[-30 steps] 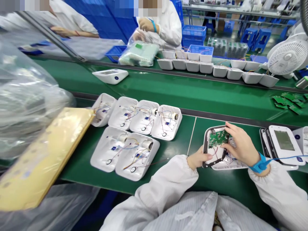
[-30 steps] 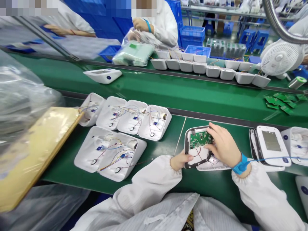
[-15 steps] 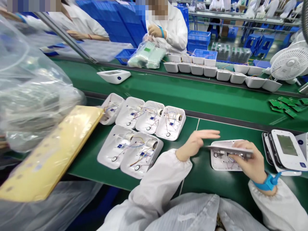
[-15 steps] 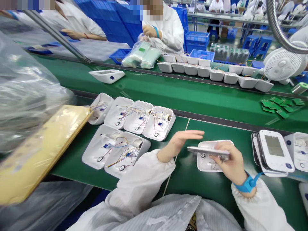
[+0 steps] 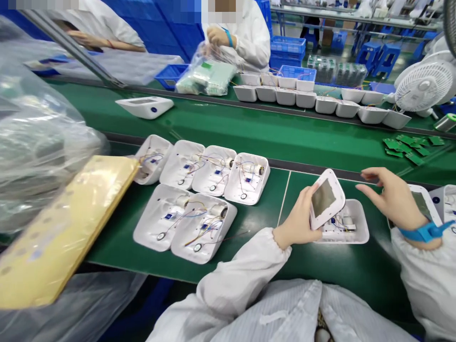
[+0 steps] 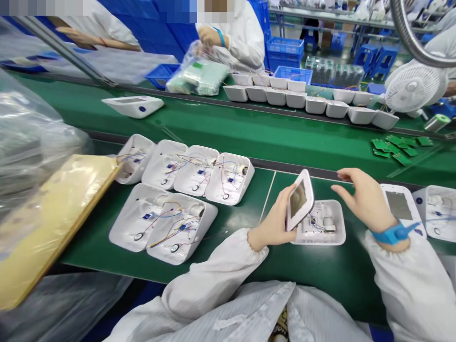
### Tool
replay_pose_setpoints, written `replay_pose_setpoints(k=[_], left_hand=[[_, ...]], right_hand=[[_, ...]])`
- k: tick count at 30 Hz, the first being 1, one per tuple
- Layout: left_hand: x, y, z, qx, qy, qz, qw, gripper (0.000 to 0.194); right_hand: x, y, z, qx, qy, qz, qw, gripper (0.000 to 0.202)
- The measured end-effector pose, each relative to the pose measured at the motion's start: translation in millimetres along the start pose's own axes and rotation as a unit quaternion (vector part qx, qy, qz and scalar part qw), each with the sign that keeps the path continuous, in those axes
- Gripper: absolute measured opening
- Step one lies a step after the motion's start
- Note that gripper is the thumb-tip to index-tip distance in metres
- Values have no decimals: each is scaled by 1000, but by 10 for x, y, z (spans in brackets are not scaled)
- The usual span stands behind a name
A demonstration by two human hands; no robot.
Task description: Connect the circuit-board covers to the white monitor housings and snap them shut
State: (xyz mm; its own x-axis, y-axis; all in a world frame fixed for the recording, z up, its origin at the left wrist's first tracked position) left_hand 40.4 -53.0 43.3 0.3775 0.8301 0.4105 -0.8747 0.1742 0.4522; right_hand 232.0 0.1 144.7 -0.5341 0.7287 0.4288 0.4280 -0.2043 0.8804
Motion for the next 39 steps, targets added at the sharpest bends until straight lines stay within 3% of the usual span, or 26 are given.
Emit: replay_pose_setpoints(k=[2,4,7,11,17,20,25,30,34,39], left_hand=[[-37,-40,-19,-42,-77,44,995,115],[-56,-102,-55,-86,-110,63,988,116],[-52,-194,-134,-178,-98,46,978,119],[-45,-216,-169,-275,-64,18,959,113],[6,-195,-100,-339,-47,-23,939,105],[44,-193,-113,-332,-36,-29,942,103],[43,-212,-164,-340,-10,-23,940,96],[7,-203,-177,-356,13,-34,934,98],[55,-136,-178,-319,5,-46,947,103],[137,-2,-106,-237,-29,-92,967,96]], right_hand=[[13,-213,51,-24,-53,-101,993,17],[-13,-501,-112,-87,-47,-207,973,13],[-34,-784,-377,-169,-67,-264,947,20],[-44,-861,-462,-187,-81,-260,944,12],[-145,-808,-315,-98,-41,-237,966,25],[-170,-785,-300,-67,-40,-213,974,20],[-142,-764,-337,-106,-55,-217,969,13],[-149,-728,-357,-86,-39,-181,979,25],[-187,-721,-302,-54,-57,-147,986,24],[-182,-741,-282,-17,-68,-139,988,22]])
Point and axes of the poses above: each hand's wrist, its own x-axis towards the middle knuckle, its own y-axis out of the back of the hand, z = x × y, the point moved 6 cm from there along x, towards the middle knuckle, and after that the axes turned 3 degrees about -z, right-handed, at the moved point
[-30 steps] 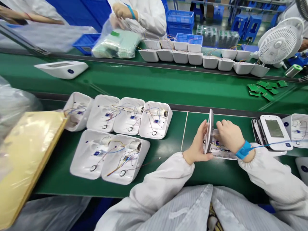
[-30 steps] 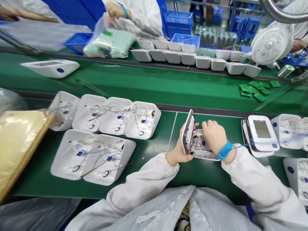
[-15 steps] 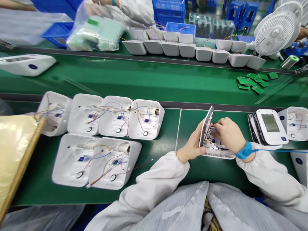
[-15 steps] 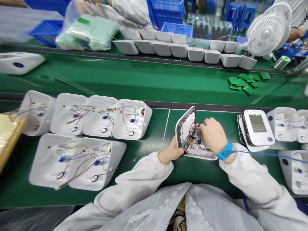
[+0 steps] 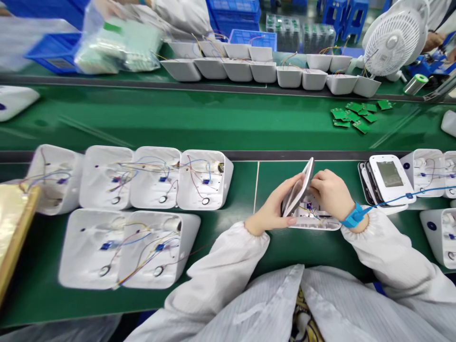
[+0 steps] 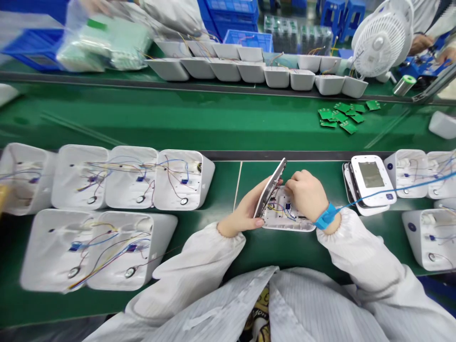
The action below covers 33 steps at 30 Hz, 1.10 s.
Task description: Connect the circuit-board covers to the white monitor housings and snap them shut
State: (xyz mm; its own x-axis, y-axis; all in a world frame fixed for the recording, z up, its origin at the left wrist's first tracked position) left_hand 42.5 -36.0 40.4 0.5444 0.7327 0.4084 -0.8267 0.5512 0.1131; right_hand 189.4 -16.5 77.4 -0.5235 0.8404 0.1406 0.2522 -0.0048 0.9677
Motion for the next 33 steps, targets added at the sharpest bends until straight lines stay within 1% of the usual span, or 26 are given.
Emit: replay_pose_setpoints(k=[2,3,5,6,7,8,9,11,12,14,16,17,18,19,22,23,24,25,26,28,29,31,33], left_hand=[[-2,84,101,100,-2,1,995,97],[-12,139,150,163,3,13,987,100],[-49,245,229,273,19,48,961,107],[-73,273,252,302,21,59,951,110],[-98,275,258,307,16,60,950,112],[-124,254,249,289,4,56,956,113],[-148,214,224,254,-10,47,966,114],[-192,111,134,162,-24,36,986,114],[-207,60,81,120,-23,36,992,115],[-223,-38,-16,51,-6,39,998,116],[-221,-118,-82,-2,25,37,999,117],[-217,-140,-102,-24,41,40,998,118],[-213,-150,-111,-40,52,47,997,118],[-210,-152,-113,-53,57,56,995,118],[-200,-160,-93,-68,42,58,995,115],[-199,-168,-91,-66,37,52,996,114],[-201,-175,-93,-63,34,46,996,113],[-203,-178,-100,-60,36,44,997,113],[-206,-176,-107,-58,39,46,996,114],[-205,-166,-110,-56,45,53,996,114],[-198,-161,-105,-55,46,54,996,114],[-171,-163,-92,-48,46,44,997,114],[-131,-169,-88,-41,42,31,998,114]], right_hand=[[5,-3,3,-1,-8,-1,1000,22],[5,-6,6,-6,-13,-4,1000,22],[4,-11,5,-9,-15,-11,1000,22],[5,-6,1,-3,-10,-10,1000,19],[7,4,-9,8,0,-4,1000,15],[12,17,-24,25,17,2,1000,15],[19,31,-45,47,39,9,998,21],[41,54,-88,101,82,15,991,29],[54,66,-106,129,99,17,987,27],[75,105,-128,174,115,23,978,18],[76,161,-142,193,110,28,975,18],[66,187,-149,198,100,20,975,19],[50,202,-154,206,84,0,975,19],[25,203,-165,218,67,-33,973,19],[-88,147,-252,273,47,-157,948,22],[-122,123,-277,285,42,-184,940,22],[-142,101,-285,286,31,-196,938,22],[-148,82,-268,268,9,-192,944,21],[-142,69,-226,229,-24,-175,957,22],[-112,77,-139,100,-81,-123,984,22],[-90,93,-116,30,-93,-97,990,20],[-40,107,-118,-69,-87,-71,991,14],[3,90,-134,-100,-70,-79,989,13]])
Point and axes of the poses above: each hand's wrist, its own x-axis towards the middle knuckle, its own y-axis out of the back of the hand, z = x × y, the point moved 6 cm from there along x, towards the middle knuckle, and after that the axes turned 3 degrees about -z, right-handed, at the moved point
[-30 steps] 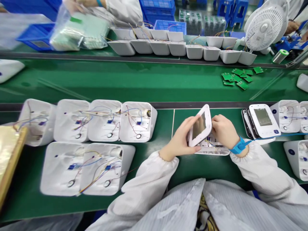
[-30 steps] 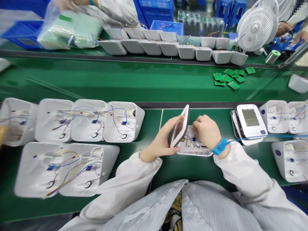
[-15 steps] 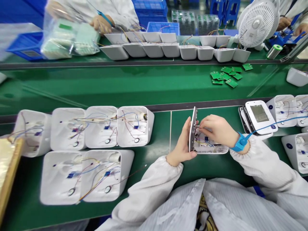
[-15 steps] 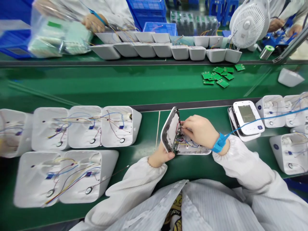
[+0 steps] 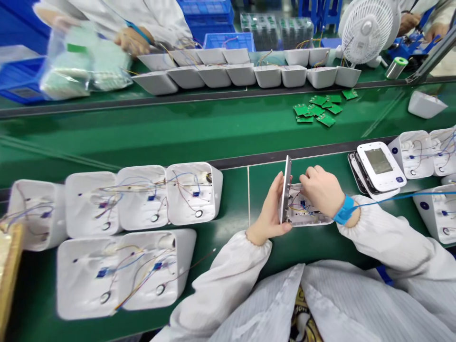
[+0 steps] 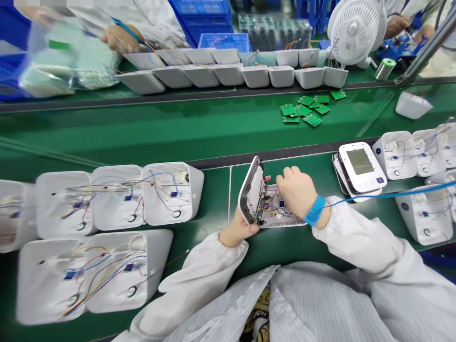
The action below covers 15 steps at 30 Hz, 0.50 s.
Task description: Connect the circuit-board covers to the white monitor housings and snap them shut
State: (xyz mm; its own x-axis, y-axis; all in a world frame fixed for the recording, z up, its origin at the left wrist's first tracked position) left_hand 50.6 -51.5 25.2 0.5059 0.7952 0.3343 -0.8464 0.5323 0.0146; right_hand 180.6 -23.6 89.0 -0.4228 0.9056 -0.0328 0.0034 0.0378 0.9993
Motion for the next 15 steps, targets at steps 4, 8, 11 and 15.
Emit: replay_pose_setpoints(k=[4,8,11,15], left_hand=[[72,-8,-38,11,-32,-11,999,108],[68,10,-169,12,-42,-2,999,97],[31,37,-294,24,-14,12,1000,98],[-9,52,-374,5,9,18,1000,93]], right_hand=[[32,-48,-2,7,20,-41,999,21],[17,-80,43,36,44,-17,998,22],[9,-95,102,71,38,24,996,29],[12,-122,120,105,48,35,993,31]])
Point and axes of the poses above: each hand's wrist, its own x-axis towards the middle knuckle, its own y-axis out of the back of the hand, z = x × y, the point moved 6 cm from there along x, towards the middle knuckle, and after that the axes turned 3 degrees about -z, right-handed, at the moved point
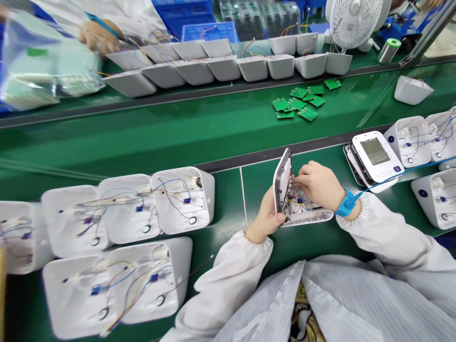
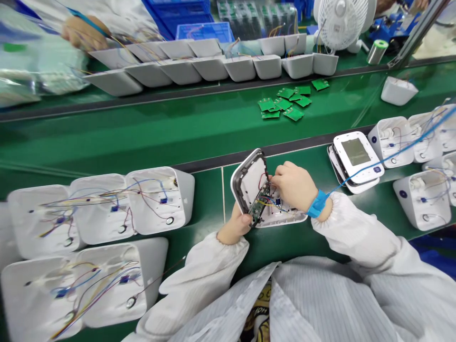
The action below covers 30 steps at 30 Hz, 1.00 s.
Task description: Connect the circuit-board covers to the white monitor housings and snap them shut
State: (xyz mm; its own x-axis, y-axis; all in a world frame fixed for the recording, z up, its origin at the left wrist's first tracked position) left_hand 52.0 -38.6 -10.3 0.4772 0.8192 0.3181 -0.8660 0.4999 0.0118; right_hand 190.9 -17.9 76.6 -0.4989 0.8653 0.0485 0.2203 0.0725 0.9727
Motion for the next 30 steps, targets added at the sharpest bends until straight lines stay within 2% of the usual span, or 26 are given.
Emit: replay_pose_setpoints(k=[5,13,19,25,30], left_hand=[[1,-16,40,-26,23,8,999,96],[-2,-9,114,-79,3,41,996,81],[58,-9,146,-38,-20,9,999,78],[84,-6,156,-22,-3,13,1000,79],[74,-31,144,-21,-8,14,1000,82]], right_hand=[[-5,-8,1,10,16,7,1000,32],[-15,-32,31,31,35,35,998,26],[-3,-24,12,49,62,40,996,25],[-4,-7,-7,53,74,62,994,26],[40,-20,-25,26,75,40,996,25]])
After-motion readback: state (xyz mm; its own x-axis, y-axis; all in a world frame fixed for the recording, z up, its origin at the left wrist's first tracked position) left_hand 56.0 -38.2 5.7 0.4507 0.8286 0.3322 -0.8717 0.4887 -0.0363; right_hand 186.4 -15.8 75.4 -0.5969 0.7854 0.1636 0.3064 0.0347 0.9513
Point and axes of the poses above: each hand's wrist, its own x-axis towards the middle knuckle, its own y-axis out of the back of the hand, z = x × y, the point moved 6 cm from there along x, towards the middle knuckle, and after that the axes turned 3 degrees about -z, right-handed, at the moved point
